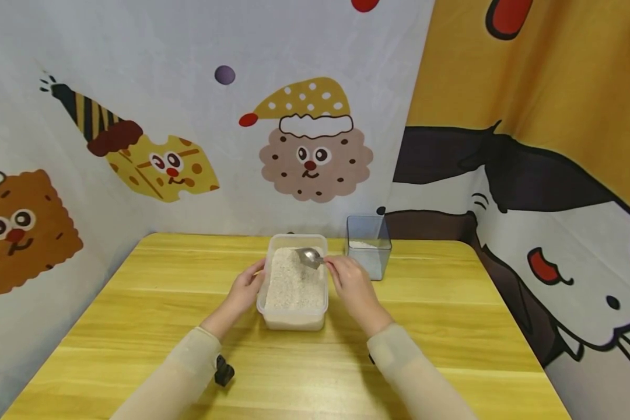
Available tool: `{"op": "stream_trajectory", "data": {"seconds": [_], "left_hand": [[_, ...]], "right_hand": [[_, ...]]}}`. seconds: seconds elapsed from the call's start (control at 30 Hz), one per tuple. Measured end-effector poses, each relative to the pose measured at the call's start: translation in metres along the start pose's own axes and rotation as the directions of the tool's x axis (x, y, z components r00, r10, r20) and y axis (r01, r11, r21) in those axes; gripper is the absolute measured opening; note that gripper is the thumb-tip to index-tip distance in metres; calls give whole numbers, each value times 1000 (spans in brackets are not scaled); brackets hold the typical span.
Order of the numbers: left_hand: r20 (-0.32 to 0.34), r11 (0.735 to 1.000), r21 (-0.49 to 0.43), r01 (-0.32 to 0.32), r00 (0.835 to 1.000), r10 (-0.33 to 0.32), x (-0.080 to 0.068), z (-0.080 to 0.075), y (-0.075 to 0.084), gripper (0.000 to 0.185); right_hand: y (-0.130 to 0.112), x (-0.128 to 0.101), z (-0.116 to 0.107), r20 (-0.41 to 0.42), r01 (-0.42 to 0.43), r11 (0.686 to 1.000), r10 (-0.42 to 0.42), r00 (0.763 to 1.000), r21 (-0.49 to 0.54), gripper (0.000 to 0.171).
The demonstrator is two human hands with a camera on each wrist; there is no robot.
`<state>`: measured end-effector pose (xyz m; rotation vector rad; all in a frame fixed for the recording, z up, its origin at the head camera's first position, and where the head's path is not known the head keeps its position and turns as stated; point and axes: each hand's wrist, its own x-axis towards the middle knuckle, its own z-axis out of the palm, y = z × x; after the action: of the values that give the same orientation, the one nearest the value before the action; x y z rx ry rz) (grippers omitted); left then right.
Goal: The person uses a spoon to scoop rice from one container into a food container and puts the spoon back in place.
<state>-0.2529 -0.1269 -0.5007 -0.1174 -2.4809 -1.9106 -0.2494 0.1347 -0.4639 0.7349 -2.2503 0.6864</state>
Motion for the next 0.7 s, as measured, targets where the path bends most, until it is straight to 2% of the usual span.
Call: {"op": "stream_trajectory", "data": {"seconds": [0.3,0.57,0.7], "left_hand": [[20,999,-36,9,1000,-8,3,-2,-4,46],[7,1000,-7,5,1000,-5,0,0,0,45],[-4,1000,-3,3,1000,-3,0,0,0,44]], "right_hand": [[2,-4,-5,106,-128,991,123,987,41,15],[-5,-4,-18,233,-257,963,231,945,88,18],[-10,-2,-26,276,-294,949,254,927,116,19]]}}
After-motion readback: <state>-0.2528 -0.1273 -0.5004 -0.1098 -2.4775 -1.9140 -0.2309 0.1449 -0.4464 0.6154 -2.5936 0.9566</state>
